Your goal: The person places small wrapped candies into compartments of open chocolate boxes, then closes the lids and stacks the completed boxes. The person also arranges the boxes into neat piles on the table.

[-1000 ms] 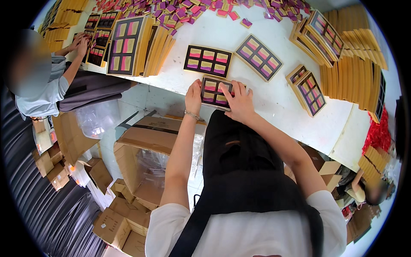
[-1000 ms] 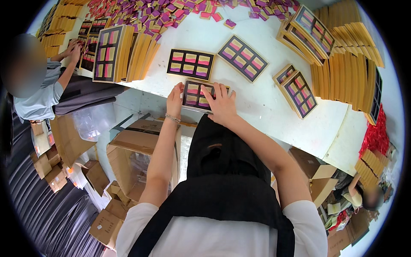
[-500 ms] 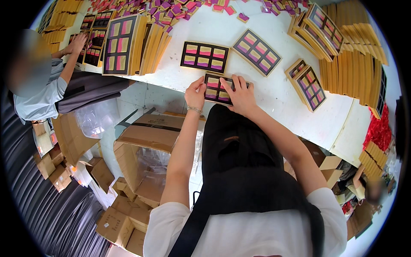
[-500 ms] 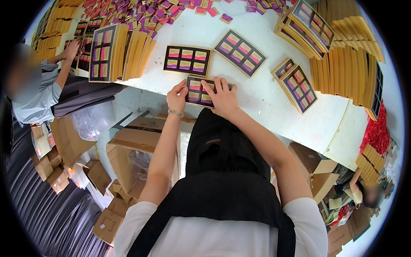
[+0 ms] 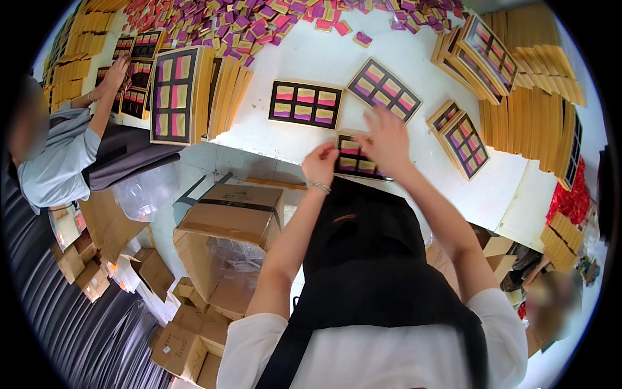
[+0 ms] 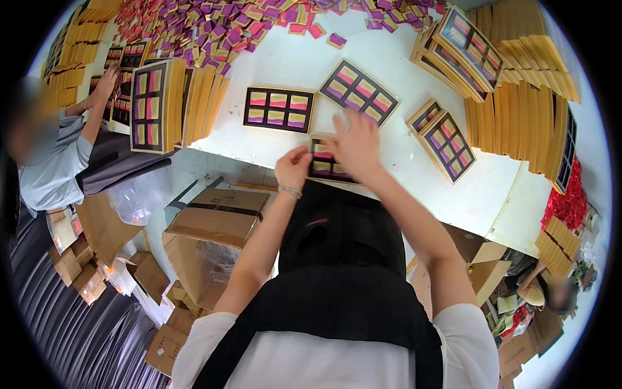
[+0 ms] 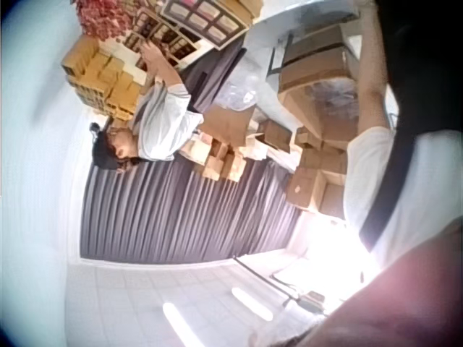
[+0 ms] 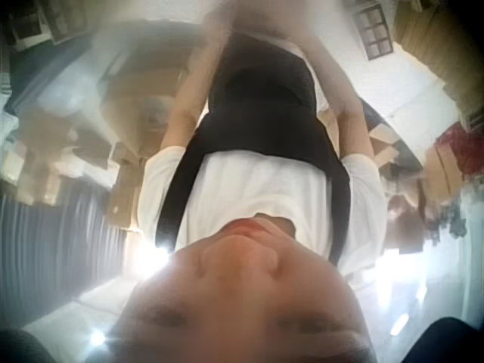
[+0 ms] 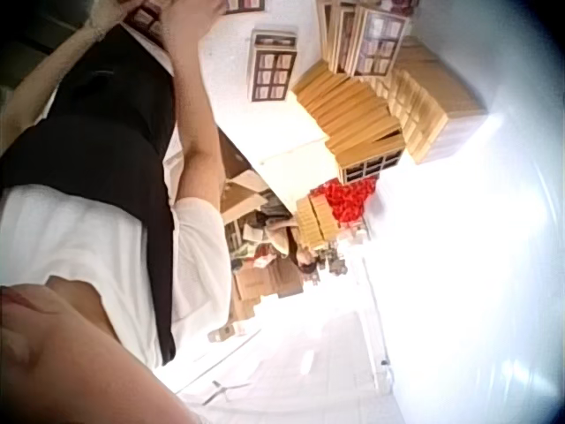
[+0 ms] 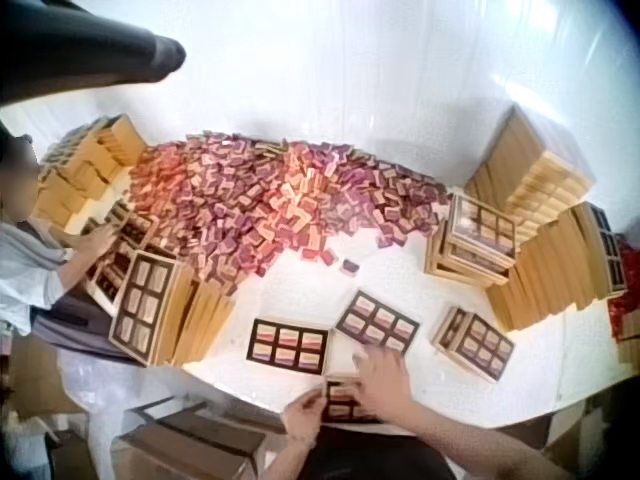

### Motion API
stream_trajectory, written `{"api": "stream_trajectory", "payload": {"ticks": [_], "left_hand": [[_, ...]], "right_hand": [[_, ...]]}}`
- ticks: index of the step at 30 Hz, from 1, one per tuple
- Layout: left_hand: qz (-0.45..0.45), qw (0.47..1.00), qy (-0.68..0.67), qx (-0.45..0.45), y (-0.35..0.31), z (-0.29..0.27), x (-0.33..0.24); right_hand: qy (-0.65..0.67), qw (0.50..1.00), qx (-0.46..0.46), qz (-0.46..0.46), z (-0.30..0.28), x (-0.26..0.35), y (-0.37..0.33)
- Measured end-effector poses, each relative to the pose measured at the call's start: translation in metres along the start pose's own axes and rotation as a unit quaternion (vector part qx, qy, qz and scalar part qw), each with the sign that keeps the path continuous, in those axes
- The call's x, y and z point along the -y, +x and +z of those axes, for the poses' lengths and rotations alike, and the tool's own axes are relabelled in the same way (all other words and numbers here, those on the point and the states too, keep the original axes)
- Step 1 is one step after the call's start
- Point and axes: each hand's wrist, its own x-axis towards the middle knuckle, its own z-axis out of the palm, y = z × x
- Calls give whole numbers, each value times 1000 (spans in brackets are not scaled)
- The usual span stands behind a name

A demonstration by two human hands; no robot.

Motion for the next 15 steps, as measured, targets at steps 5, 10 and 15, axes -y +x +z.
{"api": "stream_trajectory", "payload": {"ticks": [5, 10, 15], "left_hand": [[56, 992, -84, 76, -14, 32, -23], [125, 985, -56, -103, 37, -31, -66], [274, 949, -48, -147, 76, -94, -118]], "right_hand": [[-10, 988, -116, 98, 10, -49, 150], [-114, 980, -55, 153, 40, -83, 225], [168, 981, -90, 23, 2, -42, 195]]}}
